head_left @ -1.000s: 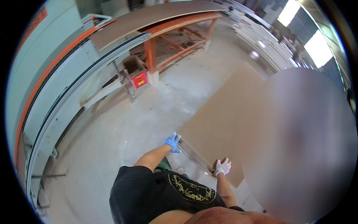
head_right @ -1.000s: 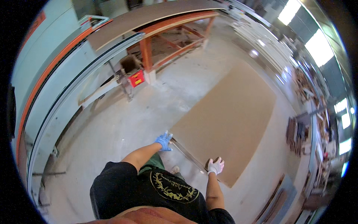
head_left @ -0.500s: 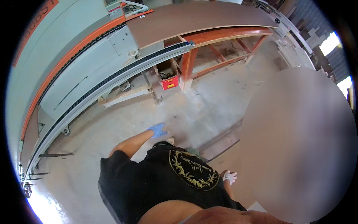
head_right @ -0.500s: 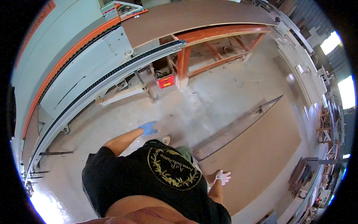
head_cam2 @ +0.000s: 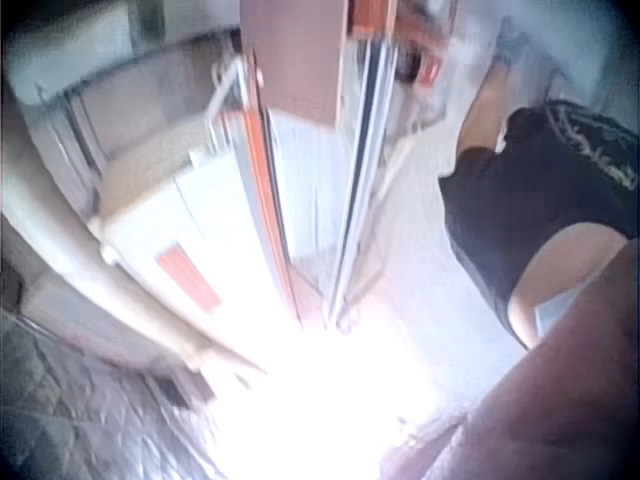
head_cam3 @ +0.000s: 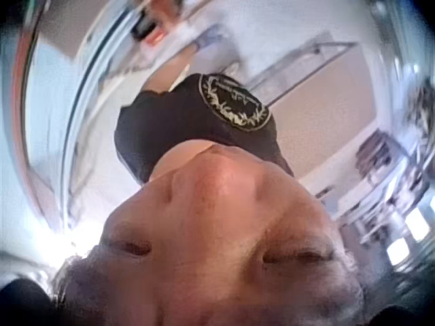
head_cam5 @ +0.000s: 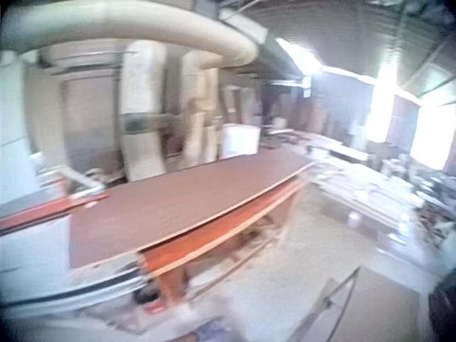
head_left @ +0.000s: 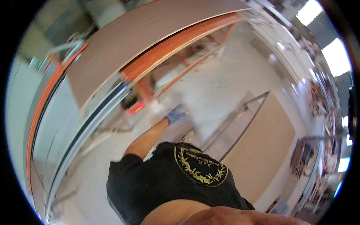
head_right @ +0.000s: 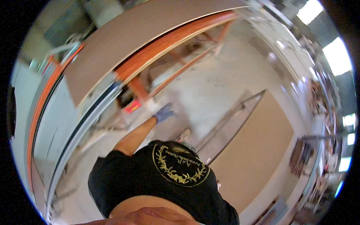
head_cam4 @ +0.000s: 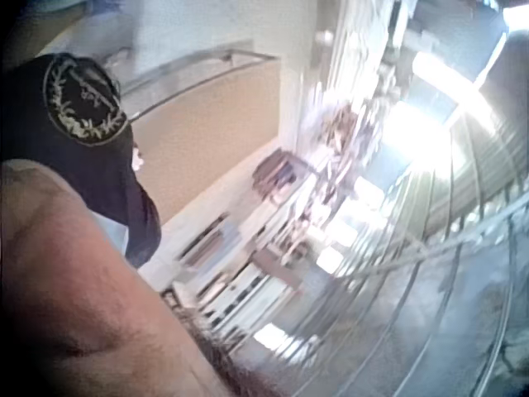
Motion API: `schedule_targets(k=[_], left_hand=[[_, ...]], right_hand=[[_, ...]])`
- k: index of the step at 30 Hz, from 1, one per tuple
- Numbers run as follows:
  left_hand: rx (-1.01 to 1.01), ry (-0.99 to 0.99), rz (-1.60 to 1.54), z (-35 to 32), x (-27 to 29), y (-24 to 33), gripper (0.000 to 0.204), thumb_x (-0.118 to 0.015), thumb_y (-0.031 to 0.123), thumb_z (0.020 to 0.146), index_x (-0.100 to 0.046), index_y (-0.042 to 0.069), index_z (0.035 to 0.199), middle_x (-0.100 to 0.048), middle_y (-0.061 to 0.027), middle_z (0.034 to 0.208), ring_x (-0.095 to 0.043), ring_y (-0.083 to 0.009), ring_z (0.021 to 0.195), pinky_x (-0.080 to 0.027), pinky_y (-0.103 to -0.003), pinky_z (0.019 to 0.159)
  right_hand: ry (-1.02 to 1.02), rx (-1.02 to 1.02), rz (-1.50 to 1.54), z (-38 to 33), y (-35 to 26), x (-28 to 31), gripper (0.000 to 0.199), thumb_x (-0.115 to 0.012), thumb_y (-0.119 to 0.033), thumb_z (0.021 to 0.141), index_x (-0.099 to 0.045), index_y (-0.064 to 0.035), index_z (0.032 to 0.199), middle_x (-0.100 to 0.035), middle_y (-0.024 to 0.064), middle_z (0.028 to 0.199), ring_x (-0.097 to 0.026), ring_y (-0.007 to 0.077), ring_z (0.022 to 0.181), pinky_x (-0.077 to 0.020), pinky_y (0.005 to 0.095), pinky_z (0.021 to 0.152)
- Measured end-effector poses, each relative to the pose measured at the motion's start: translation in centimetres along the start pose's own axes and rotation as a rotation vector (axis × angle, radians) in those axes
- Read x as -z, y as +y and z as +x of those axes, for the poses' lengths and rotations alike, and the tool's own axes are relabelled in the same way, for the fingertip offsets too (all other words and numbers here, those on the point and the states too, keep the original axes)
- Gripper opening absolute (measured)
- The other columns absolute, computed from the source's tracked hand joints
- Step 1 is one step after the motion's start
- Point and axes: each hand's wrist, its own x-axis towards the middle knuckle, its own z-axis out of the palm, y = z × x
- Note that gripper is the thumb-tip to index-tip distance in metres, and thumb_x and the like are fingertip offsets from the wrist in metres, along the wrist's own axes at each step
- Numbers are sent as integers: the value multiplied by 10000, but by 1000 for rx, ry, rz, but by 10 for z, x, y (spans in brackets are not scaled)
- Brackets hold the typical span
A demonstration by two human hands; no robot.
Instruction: The person picks up large brown wood panels from a stack, carries them across the workshop, and places them onto a workbench. The person repeats this process several times, moving multiple panels one at a time.
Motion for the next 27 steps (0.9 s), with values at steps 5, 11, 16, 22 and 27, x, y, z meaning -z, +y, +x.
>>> schedule_targets(k=[5,11,16,22,27], left_hand=[[-44,366,-115,167,45,-137,622,-572,316,860,-286,14,1323,-421,-113,1251,-472,-199,1105,-415,-268,923],[150,415,-453,296,79,41,295,-599,222,848,-497,156,1117,-472,35,736,-434,-72,602,-383,-230,520],[92,548,-852,412,119,127,421,-615,214,840,-455,193,1229,-520,51,790,-482,-66,634,-431,-226,561],[139,373,-897,600,112,207,487,-586,211,862,-387,182,1306,-530,20,860,-502,-78,701,-451,-232,642],[178,166,-898,796,57,303,412,-548,217,887,-410,222,1275,-535,28,874,-502,-78,680,-448,-223,607]], right_hand=[[-101,297,136,61,-189,27,533,-596,-327,729,-505,-57,1179,-477,183,1253,-456,326,1154,-387,384,947],[139,501,267,161,-433,45,495,-633,-316,734,-543,-41,1135,-548,208,1136,-517,316,1078,-410,374,908],[-56,688,489,259,-586,65,474,-631,-340,755,-552,-61,1130,-598,177,1046,-561,303,1007,-437,350,864],[-197,479,475,361,-597,99,457,-675,-329,761,-572,-10,1072,-646,116,918,-609,192,824,-482,306,725],[-207,228,272,498,-603,146,417,-646,-346,770,-604,-16,1022,-632,111,915,-593,209,817,-471,318,721]])
